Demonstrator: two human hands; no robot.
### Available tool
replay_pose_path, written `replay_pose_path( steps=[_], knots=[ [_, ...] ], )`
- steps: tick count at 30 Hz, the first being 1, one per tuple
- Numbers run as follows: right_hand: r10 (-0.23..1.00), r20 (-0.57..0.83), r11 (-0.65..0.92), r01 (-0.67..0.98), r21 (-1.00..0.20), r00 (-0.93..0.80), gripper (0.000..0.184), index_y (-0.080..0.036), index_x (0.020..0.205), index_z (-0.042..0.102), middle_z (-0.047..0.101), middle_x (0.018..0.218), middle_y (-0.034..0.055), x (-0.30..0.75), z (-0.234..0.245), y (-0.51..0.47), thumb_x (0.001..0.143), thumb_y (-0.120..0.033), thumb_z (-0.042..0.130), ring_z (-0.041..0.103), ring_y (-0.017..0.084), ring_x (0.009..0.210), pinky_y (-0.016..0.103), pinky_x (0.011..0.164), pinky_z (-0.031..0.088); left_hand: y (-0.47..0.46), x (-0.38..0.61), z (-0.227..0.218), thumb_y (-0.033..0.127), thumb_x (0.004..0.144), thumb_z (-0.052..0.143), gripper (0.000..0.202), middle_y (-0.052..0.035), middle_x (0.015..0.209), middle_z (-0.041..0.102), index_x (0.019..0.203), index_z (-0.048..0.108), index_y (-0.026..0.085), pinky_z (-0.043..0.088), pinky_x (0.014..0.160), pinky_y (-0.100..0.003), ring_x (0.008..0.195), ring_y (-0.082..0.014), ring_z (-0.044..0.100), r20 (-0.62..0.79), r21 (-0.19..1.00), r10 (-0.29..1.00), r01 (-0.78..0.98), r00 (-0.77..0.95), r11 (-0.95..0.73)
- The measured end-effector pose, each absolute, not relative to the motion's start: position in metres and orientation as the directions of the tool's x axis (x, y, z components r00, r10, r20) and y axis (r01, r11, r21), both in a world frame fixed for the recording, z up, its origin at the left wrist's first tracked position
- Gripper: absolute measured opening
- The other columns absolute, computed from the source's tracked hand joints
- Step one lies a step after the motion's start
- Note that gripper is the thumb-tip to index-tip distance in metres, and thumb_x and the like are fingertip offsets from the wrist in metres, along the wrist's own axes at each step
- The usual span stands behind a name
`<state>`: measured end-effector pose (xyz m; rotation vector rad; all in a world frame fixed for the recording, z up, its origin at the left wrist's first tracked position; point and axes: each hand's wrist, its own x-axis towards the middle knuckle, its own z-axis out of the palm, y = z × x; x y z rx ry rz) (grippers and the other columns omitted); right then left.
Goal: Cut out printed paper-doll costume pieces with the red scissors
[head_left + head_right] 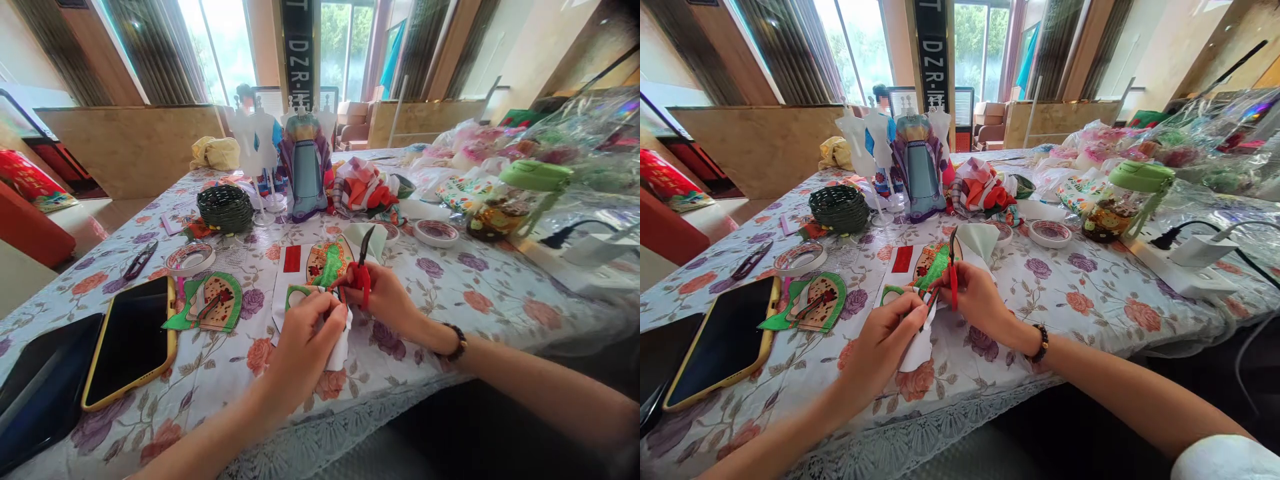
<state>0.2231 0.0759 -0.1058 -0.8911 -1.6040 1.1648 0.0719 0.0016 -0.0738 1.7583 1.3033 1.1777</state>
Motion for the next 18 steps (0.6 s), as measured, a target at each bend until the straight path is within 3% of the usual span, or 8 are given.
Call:
replay_pose_path(
  steps=[10,14,18],
  knots=[
    [0.806,0.471,0.535,0.102,-0.839,-0.358,0.016,-0.024,0.076,0.046,0.069,0.081,0.0019,0.211,-0.074,0.105,0.075,-0.019,0.061,0.062,0.019,0.075,0.034,0.074,0.049,-0.007,0.090,-0.086,0.017,0.091,0.044,0.027,0.0002,0.066,0.056,0.064,0.046,0.021,0.039,0.072,-0.035,0.069,-0.0176,0.051,0.467,0.685,0.881,0.597,0.081,-0.418],
    [0.760,0.508,0.614,0.192,-0.765,-0.404,0.021,-0.024,0.075,0.044,0.067,0.079,0.0007,0.206,-0.066,0.108,0.075,-0.015,0.063,0.060,0.019,0.080,0.034,0.079,0.046,-0.014,0.095,-0.096,0.012,0.089,0.045,0.024,-0.0009,0.070,0.059,0.067,0.048,0.020,0.037,0.076,-0.038,0.074,-0.0196,0.053,0.498,0.643,0.867,0.662,0.022,-0.386],
    [0.728,0.482,0.646,0.251,-0.721,-0.487,0.018,-0.024,0.075,0.043,0.064,0.078,0.0010,0.198,-0.069,0.110,0.080,-0.017,0.059,0.059,0.018,0.075,0.032,0.074,0.044,-0.027,0.097,-0.107,0.010,0.089,0.048,0.024,0.0007,0.069,0.060,0.068,0.050,0.020,0.037,0.074,-0.036,0.072,-0.0186,0.054,0.479,0.666,0.874,0.683,-0.082,-0.301]
  ],
)
